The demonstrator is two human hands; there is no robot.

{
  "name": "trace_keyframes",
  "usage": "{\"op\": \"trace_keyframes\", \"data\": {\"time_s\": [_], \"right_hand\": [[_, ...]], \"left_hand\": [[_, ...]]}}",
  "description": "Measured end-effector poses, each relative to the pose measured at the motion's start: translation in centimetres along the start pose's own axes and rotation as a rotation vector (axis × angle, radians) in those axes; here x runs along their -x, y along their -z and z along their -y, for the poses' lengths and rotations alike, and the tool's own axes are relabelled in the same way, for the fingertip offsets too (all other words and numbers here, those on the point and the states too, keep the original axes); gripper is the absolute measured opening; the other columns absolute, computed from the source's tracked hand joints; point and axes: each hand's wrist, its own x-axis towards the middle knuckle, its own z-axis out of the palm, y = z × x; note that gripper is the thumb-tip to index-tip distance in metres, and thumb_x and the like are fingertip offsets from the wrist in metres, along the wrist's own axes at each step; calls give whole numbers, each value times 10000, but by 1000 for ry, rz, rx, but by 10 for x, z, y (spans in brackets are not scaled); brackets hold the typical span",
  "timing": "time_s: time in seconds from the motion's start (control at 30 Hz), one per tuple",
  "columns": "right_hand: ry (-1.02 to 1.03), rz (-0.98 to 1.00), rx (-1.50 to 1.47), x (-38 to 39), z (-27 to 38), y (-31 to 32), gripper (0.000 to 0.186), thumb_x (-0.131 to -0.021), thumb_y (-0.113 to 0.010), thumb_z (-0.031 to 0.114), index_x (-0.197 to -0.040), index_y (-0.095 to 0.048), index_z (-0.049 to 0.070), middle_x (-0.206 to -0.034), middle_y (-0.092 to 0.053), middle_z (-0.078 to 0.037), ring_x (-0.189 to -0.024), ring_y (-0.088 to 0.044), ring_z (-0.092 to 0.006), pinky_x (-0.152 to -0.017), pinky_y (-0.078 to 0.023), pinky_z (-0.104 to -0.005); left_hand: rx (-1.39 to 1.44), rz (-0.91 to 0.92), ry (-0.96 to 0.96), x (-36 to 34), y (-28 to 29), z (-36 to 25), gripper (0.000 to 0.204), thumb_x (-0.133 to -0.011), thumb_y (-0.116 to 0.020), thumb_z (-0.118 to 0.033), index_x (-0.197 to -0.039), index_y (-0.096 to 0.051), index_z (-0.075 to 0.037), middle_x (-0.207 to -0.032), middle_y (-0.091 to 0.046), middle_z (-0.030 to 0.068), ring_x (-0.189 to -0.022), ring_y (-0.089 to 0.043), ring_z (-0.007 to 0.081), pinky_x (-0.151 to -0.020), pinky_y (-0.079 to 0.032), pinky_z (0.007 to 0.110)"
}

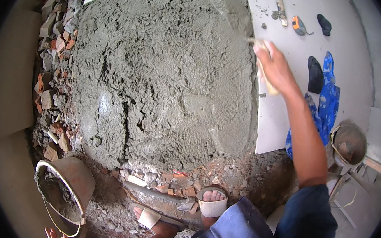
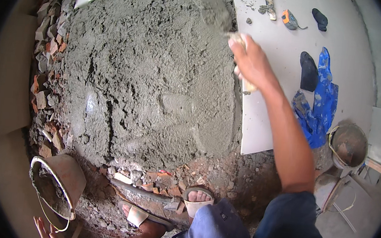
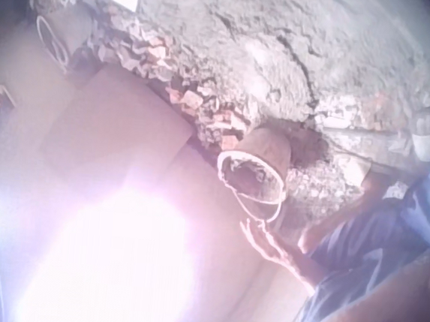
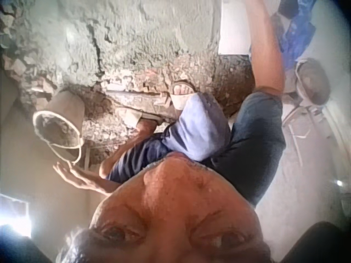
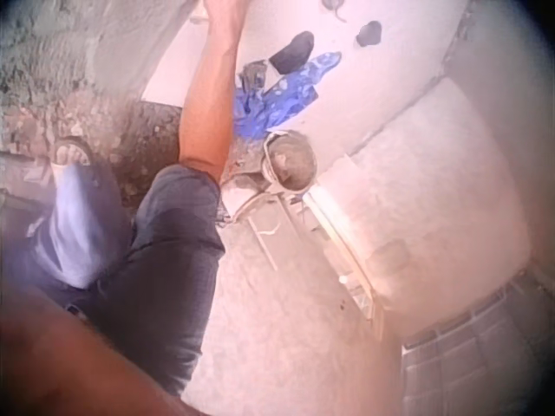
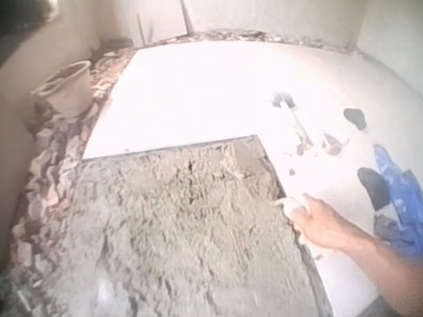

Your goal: The person scoops cement from a bucket with a trowel and spreads it evenly on the floor. Then the person places a large white tile onto the cement bed and taps it with a rubber mallet to level and secure it.

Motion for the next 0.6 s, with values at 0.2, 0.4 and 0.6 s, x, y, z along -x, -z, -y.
{"op": "trace_keyframes", "data": {"time_s": [0.2, 0.4, 0.6], "right_hand": [[-269, -64, -408, -9, 16, -40, 397, -993, -446, 324, -1208, -482, -8, -815, -550, -98, -558, -558, -153, -463, -484, -306], [-285, -65, -270, -82, 75, -104, 382, -1007, -420, 258, -1175, -489, -78, -838, -573, -119, -671, -599, -181, -554, -545, -317], [-103, 93, 91, -81, 142, -169, 422, -1004, -382, 235, -1286, -444, -74, -949, -657, -157, -752, -668, -213, -613, -557, -313]], "left_hand": [[67, 78, -71, -16, -7, 10, 450, -905, -638, -300, -1240, -602, -1, -1368, -503, 214, -1275, -467, 318, -1044, -396, 449], [130, 174, -246, -21, -4, 16, 474, -955, -568, -334, -1250, -573, 37, -1369, -482, 242, -1285, -456, 349, -1033, -412, 469], [267, 162, -199, -16, 0, 15, 527, -970, -544, -355, -1325, -496, 32, -1447, -387, 233, -1283, -458, 341, -1013, -453, 448]]}}
